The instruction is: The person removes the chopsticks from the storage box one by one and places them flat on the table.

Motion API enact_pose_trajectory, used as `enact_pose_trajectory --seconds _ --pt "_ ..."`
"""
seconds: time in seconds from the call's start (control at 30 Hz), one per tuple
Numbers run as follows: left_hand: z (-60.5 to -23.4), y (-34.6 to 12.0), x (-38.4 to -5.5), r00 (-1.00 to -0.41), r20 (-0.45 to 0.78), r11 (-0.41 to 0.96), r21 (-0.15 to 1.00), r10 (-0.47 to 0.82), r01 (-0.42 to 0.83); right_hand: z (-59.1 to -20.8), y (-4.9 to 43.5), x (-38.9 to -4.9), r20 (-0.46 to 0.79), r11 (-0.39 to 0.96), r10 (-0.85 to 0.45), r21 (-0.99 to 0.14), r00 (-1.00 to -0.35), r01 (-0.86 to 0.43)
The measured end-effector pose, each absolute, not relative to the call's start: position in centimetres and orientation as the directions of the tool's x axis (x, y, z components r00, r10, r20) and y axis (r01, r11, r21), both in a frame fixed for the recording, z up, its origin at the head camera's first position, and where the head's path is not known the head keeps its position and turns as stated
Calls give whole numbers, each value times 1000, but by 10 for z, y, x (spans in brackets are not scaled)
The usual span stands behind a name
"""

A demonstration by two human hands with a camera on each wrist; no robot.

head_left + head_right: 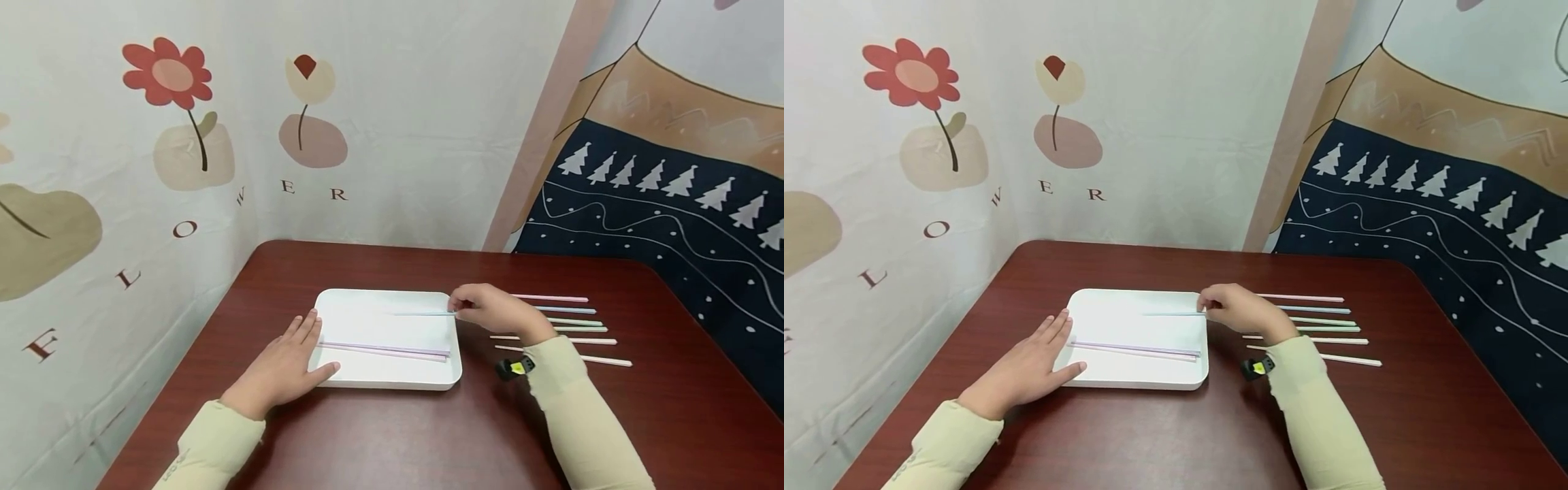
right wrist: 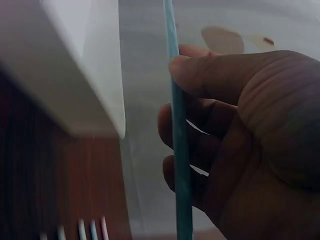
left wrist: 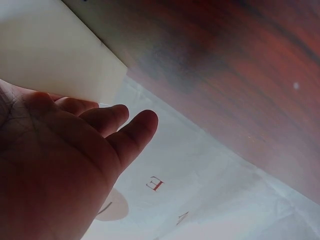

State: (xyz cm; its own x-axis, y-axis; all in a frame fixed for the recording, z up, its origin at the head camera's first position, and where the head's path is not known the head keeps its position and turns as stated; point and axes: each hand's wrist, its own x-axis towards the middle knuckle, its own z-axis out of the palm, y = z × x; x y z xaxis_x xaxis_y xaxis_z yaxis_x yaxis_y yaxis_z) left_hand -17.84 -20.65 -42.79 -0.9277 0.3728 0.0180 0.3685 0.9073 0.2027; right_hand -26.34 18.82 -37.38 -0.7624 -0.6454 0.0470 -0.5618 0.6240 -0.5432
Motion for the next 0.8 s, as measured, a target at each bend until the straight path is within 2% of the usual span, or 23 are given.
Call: enact_pose_trajectory --seconds 0.43,0.8 --pt "-430 -206 -178 -927 18 905 209 375 370 -384 287 -239 -37 661 -587 -600 -809 -452" --pt "-429 -207 -179 -926 18 904 209 378 373 -385 337 -210 -148 760 -517 -532 -843 -373"
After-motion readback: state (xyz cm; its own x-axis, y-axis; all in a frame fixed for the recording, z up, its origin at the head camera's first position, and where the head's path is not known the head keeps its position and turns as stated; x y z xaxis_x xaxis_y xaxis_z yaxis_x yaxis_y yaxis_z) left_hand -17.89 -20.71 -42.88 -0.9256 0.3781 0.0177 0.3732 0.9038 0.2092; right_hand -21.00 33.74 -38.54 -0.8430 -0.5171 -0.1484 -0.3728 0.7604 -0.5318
